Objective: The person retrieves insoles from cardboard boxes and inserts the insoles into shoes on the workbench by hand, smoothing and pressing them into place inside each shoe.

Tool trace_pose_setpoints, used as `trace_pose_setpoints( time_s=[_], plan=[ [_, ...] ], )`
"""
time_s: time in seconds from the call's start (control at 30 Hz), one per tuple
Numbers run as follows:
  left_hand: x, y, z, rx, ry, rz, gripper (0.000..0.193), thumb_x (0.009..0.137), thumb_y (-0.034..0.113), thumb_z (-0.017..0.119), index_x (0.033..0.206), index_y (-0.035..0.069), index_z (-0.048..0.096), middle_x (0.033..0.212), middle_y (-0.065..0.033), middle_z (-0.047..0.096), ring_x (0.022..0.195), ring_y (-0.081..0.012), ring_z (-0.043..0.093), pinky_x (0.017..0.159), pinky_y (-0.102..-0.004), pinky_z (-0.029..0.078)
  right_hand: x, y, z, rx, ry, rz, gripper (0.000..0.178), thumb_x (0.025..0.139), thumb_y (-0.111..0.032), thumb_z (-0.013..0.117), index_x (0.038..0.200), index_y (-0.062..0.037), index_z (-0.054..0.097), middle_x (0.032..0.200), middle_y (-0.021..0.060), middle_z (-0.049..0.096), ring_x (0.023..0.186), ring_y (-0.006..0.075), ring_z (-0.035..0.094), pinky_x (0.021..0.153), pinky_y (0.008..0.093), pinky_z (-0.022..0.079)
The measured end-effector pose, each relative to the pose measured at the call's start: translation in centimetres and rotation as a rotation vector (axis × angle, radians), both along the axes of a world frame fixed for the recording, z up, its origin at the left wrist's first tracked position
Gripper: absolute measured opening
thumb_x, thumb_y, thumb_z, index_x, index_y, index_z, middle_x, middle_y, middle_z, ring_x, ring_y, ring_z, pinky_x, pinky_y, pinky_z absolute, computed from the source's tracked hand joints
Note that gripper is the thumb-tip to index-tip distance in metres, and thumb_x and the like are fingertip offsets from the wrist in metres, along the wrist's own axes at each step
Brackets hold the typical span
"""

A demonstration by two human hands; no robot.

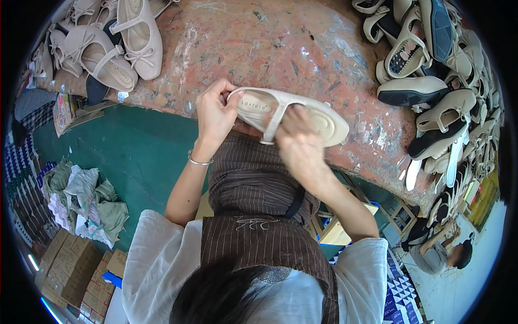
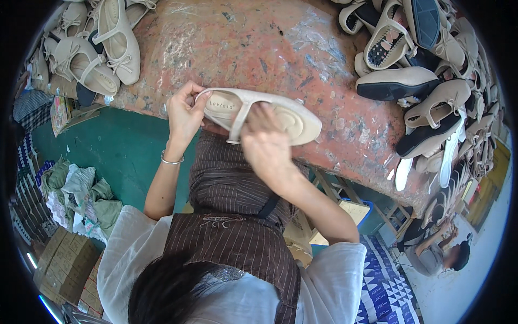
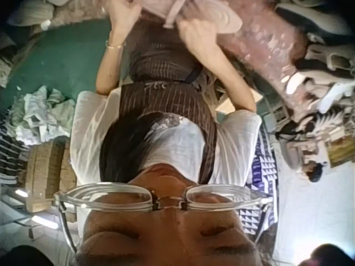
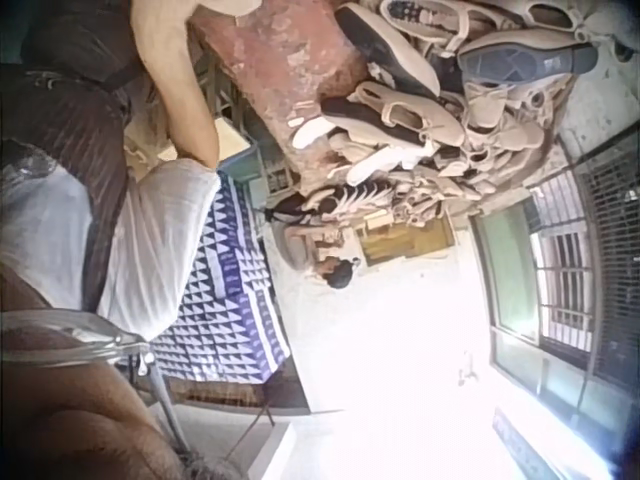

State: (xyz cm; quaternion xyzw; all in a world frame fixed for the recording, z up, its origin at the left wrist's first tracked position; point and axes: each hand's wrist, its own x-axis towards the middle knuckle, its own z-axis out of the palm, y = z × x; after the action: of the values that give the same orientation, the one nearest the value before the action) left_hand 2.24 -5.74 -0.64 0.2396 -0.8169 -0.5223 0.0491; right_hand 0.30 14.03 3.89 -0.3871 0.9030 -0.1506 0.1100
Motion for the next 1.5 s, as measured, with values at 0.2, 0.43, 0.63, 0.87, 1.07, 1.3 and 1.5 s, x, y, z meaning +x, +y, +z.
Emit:
trace_pose_setpoints(
  time_s=[0.2,0.43,0.63,0.87,1.07,1.3,1.5],
  plan=[
    [0.1,0.1,0.9,-0.093,-0.048,-0.048,0.009,0.084,0.004,0.069,0.079,-0.001,0.063,0.058,-0.0095,0.059,0.05,-0.0126,0.052,0.048,-0.0313,0.04,0.7,1.7,0.3,-0.002,0.231,-0.014,0.027,0.074,-0.007,0.061,0.097,0.001,0.073,0.111,0.019,0.07,0.113,0.0308,0.063,0.118,0.0483,0.028],
    [5.5,7.3,3.2,-0.41,0.01,-0.314,0.018,0.082,0.009,0.07,0.093,0.007,0.056,0.08,-0.0119,0.063,0.071,-0.0311,0.062,0.059,-0.0412,0.047,-5.5,3.3,2.4,-0.258,0.264,-0.811,0.069,0.081,-0.017,0.072,0.142,0.0008,0.046,0.126,0.0224,0.062,0.112,0.038,0.062,0.104,0.0504,0.04],
    [5.4,9.8,3.4,-0.624,0.338,-0.826,0.054,0.078,0.026,0.076,0.123,0.003,0.059,0.123,-0.0116,0.06,0.13,-0.0314,0.046,0.114,-0.0596,0.022,-1.3,4.0,5.4,-0.535,-0.126,-0.76,0.026,0.071,-0.004,0.075,0.09,0.0029,0.059,0.123,0.0254,0.059,0.109,0.0415,0.062,0.088,0.0434,0.052],
    [3.5,8.2,1.0,-0.46,0.26,-1.031,0.056,0.076,0.015,0.068,0.129,-0.001,0.057,0.129,-0.0186,0.058,0.127,-0.0322,0.049,0.112,-0.0558,0.029,7.2,2.4,-0.1,-0.301,-0.084,-0.607,0.044,0.074,0.005,0.061,0.117,0.0062,0.05,0.135,0.0339,0.051,0.133,0.0446,0.046,0.115,0.0663,0.015],
    [5.9,9.4,1.1,-0.498,0.237,-1.072,0.053,0.074,0.011,0.065,0.123,-0.008,0.06,0.127,-0.0248,0.056,0.132,-0.0399,0.045,0.114,-0.0559,0.03,2.4,1.6,-1.4,-0.085,0.011,-0.591,0.055,0.08,0.002,0.053,0.134,0.0109,0.048,0.136,0.0312,0.052,0.129,0.0439,0.049,0.116,0.0608,0.02],
    [6.7,12.8,0.4,-0.606,0.206,-0.915,0.048,0.079,0.011,0.062,0.124,-0.006,0.06,0.126,-0.0227,0.057,0.129,-0.0377,0.047,0.112,-0.0526,0.034,-0.2,2.3,-2.5,-0.228,0.189,-0.587,0.04,0.076,0.008,0.055,0.115,0.0091,0.057,0.11,0.0238,0.062,0.11,0.0398,0.059,0.116,0.0582,0.024],
    [6.2,12.9,0.5,-0.662,0.223,-0.845,0.048,0.077,0.015,0.069,0.12,-0.005,0.061,0.127,-0.0202,0.058,0.127,-0.0354,0.05,0.109,-0.0494,0.039,-1.5,2.2,-1.5,-0.057,0.193,-0.563,0.037,0.081,0.003,0.053,0.117,0.0112,0.056,0.109,0.0267,0.062,0.109,0.0387,0.06,0.115,0.0572,0.027]
  ],
)
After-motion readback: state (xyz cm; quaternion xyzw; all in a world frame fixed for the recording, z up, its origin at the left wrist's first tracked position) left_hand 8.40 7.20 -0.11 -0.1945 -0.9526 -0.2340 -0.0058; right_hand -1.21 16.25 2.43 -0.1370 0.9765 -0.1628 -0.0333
